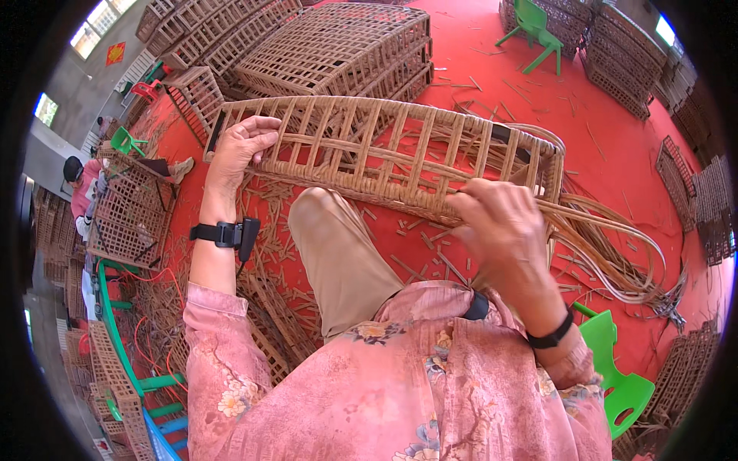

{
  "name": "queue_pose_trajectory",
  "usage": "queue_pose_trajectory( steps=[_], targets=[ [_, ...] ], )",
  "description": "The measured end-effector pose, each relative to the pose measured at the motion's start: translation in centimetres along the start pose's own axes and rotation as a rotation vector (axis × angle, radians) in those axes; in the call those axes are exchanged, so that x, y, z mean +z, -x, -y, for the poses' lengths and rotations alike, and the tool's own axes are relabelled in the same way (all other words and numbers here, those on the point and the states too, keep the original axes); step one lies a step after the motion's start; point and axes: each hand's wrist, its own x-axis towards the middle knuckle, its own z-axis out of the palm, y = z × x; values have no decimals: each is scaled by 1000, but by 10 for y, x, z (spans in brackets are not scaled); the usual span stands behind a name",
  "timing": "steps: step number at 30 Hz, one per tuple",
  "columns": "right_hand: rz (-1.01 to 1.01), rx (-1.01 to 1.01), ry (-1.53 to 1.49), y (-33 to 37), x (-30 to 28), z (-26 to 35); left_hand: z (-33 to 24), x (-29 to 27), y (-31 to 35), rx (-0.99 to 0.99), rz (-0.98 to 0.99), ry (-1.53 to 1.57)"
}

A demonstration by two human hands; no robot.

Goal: The recorder is weaving strips of rattan into a wooden frame to construct a basket.

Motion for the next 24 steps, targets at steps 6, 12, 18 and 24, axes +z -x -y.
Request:
queue_pose_trajectory(
  steps=[6, 12, 18, 24],
  targets=[
    [26, -120, 113, -6, 30, -9, -2, 12, -5, 12, 7, 49],
    [101, -125, 153, -12, -1, -71, -20, 79, -15, 104, -61, 92],
    [-15, -20, 381, 23, -31, -169, -57, 207, -20, 253, -236, -11],
    [-87, 109, 363, 41, -25, -173, -69, 198, 14, 291, -271, 94]
  ],
)
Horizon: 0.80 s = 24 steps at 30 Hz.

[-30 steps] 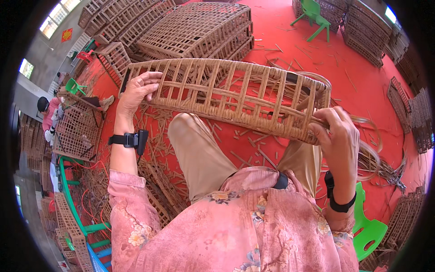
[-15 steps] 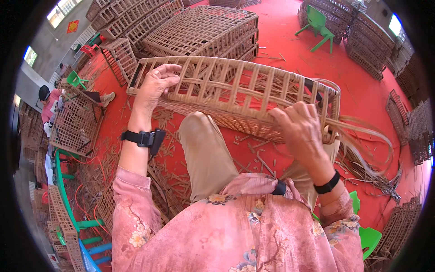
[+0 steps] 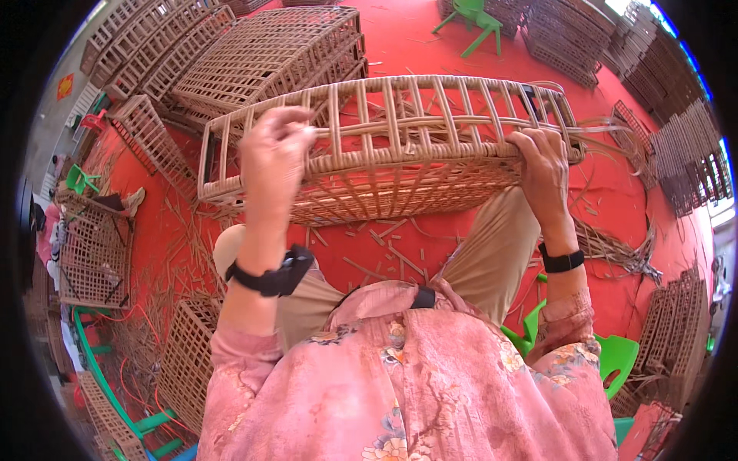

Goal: The recorder is weaving strips of rattan into a wooden frame to construct a basket.

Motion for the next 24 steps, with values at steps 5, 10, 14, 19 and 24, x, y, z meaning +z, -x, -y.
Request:
queue_pose_trajectory(
  steps=[5, 10, 14, 19, 24],
  targets=[
    [124, 36, 93, -6, -24, 16, -19, -101, 15, -87, -180, 119],
    [-50, 113, -450, -77, -42, 115, -69, -95, 44, 62, -67, -17],
    [110, -93, -1068, -105, -10, 184, -81, -89, 40, 105, 64, 151],
    [313, 45, -1185, -104, -3, 194, -46, -89, 27, -34, -16, 121],
    [342, 39, -991, -90, -15, 202, 0, -61, 26, -102, 140, 32]
  ],
)
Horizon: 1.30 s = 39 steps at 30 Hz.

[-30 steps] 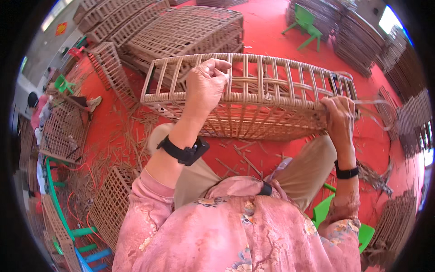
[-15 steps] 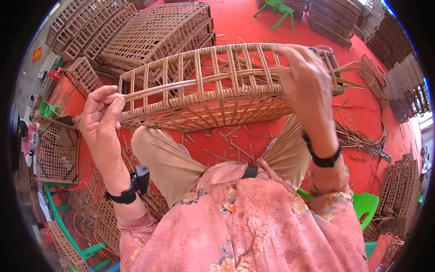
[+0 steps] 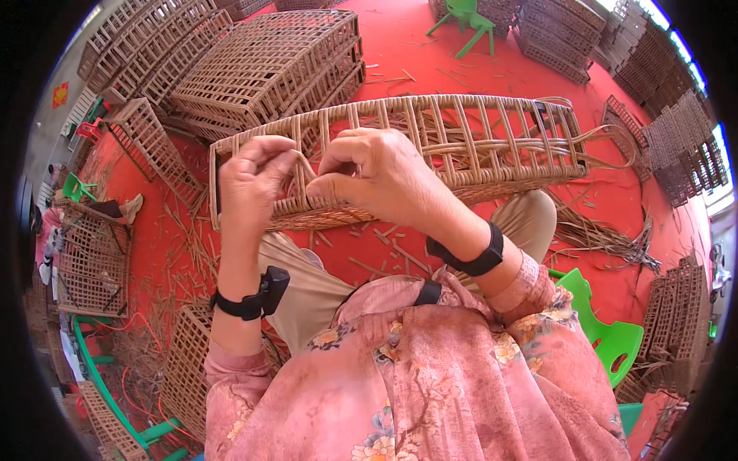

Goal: The recorder is weaving strips of rattan into a wooden frame to construct a basket.

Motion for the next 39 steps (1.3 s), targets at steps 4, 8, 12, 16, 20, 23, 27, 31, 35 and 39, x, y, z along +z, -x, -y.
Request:
queue_pose_trajectory(
  steps=[4, 8, 12, 16, 20, 23, 27, 31, 35, 39],
  targets=[
    [-38, -3, 71, 15, 6, 4, 6, 15, 8, 167, 104, -288],
    [-55, 21, 151, 18, 10, 3, 8, 15, 12, 344, 107, -406],
    [-34, 156, 244, 4, 19, 8, 2, 1, 11, 355, 39, -549],
    [-53, 132, 221, 1, 25, 3, -1, -9, 9, 232, 74, -641],
    [-37, 155, 232, 4, 23, 4, -5, -22, -1, 52, 264, -516],
    [-32, 166, 269, 1, 29, 5, 7, -32, -5, -77, 237, -200],
    [-43, 80, 381, -3, 42, -1, -2, -41, 4, -21, 72, -178],
    [-69, -85, 420, -6, 44, -3, 11, -57, 13, 36, -22, -318],
    [-48, -160, 445, -9, 42, -2, 11, -50, 21, 276, -132, -589],
    [-36, -156, 381, -15, 42, -9, 12, -52, 23, 235, -125, -776]
  ],
)
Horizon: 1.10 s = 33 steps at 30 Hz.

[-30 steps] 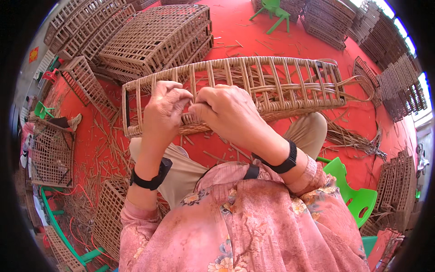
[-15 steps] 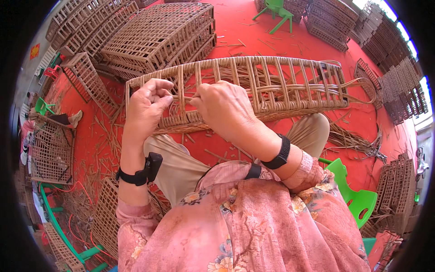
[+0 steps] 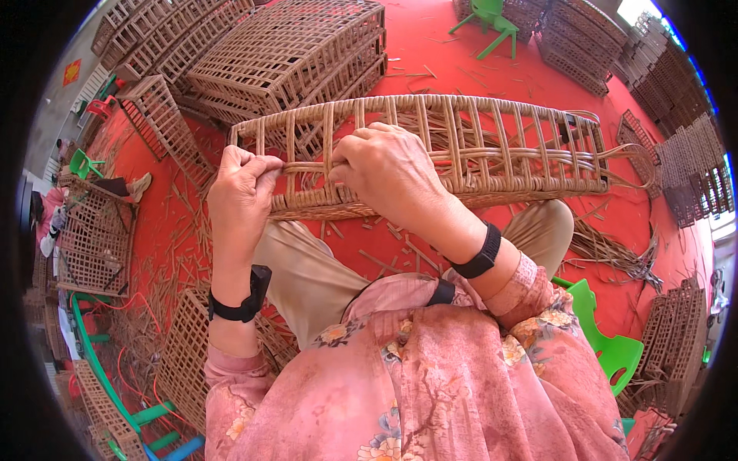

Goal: The recorder is weaving strips of rattan into a wooden frame to construct a basket.

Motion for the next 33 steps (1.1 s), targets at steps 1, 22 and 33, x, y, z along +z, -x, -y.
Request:
queue_pose_trajectory(
  steps=[1, 22, 33],
  targets=[
    [-5, 106, -101, -1, -1, 3, 1, 1, 0, 20, 7, -60],
    [-146, 46, -222, -11, 15, -3, 23, -16, -10, -38, 143, 263],
    [-264, 110, -258, -5, 47, -5, 31, -44, -37, -343, 617, 609]
  ],
)
